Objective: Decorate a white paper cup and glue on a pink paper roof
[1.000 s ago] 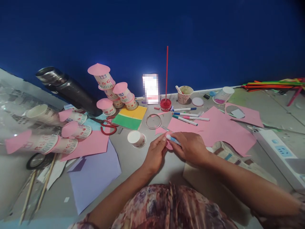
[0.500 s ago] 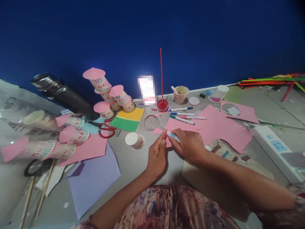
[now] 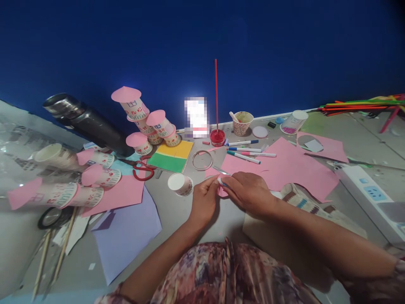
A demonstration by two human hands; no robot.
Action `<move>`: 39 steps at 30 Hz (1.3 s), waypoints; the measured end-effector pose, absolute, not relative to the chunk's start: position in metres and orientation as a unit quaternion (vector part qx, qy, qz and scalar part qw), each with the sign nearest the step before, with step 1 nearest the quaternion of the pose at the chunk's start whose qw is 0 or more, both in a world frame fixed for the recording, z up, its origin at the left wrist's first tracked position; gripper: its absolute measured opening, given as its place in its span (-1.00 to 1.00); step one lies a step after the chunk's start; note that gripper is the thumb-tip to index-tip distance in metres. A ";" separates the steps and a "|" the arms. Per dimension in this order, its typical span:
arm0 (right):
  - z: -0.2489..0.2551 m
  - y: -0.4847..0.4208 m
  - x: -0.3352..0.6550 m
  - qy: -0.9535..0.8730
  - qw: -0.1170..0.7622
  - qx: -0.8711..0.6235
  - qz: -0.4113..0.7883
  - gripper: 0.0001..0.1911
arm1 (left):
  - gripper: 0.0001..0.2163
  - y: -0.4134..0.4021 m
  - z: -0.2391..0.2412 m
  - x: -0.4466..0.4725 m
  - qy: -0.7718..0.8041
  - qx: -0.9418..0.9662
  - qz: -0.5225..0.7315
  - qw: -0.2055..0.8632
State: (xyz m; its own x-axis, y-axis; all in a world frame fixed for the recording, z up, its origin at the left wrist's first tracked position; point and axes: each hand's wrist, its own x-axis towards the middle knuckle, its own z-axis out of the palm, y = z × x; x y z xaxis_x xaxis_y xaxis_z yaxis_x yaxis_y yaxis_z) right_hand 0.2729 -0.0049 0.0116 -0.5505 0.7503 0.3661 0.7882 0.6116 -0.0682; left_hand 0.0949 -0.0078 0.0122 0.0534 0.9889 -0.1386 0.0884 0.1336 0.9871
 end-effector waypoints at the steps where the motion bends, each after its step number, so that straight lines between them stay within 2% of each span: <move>1: 0.012 -0.006 0.271 -0.874 0.179 -0.449 -0.055 -0.79 | -0.73 -0.008 0.013 0.096 0.544 0.513 0.427 0.509; 9: 0.007 -0.008 0.267 -0.822 0.194 -0.535 -0.019 -0.62 | -0.72 -0.017 0.011 0.104 0.548 0.479 0.473 0.496; 19: 0.010 -0.005 0.272 -0.867 0.181 -0.462 -0.035 -0.81 | -0.79 -0.004 0.013 0.091 0.560 0.477 0.452 0.504; 26: 0.008 -0.008 0.268 -0.848 0.205 -0.486 -0.062 -0.76 | -0.82 -0.005 0.012 0.096 0.571 0.472 0.467 0.482; 32: 0.008 -0.007 0.271 -0.850 0.214 -0.480 -0.033 -0.68 | -0.85 -0.007 0.011 0.097 0.574 0.420 0.483 0.511; 39: 0.013 -0.006 0.272 -0.843 0.209 -0.494 0.045 -0.72 | -0.78 -0.004 0.002 0.093 0.582 0.405 0.483 0.514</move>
State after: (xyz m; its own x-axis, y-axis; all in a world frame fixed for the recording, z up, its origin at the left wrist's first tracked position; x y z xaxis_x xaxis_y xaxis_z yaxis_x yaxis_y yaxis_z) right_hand 0.2719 -0.0058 0.0133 -0.4250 0.8508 0.3089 0.8134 0.5087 -0.2822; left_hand 0.0932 -0.0044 0.0025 -0.1448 0.9675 -0.2073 -0.0247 0.2059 0.9783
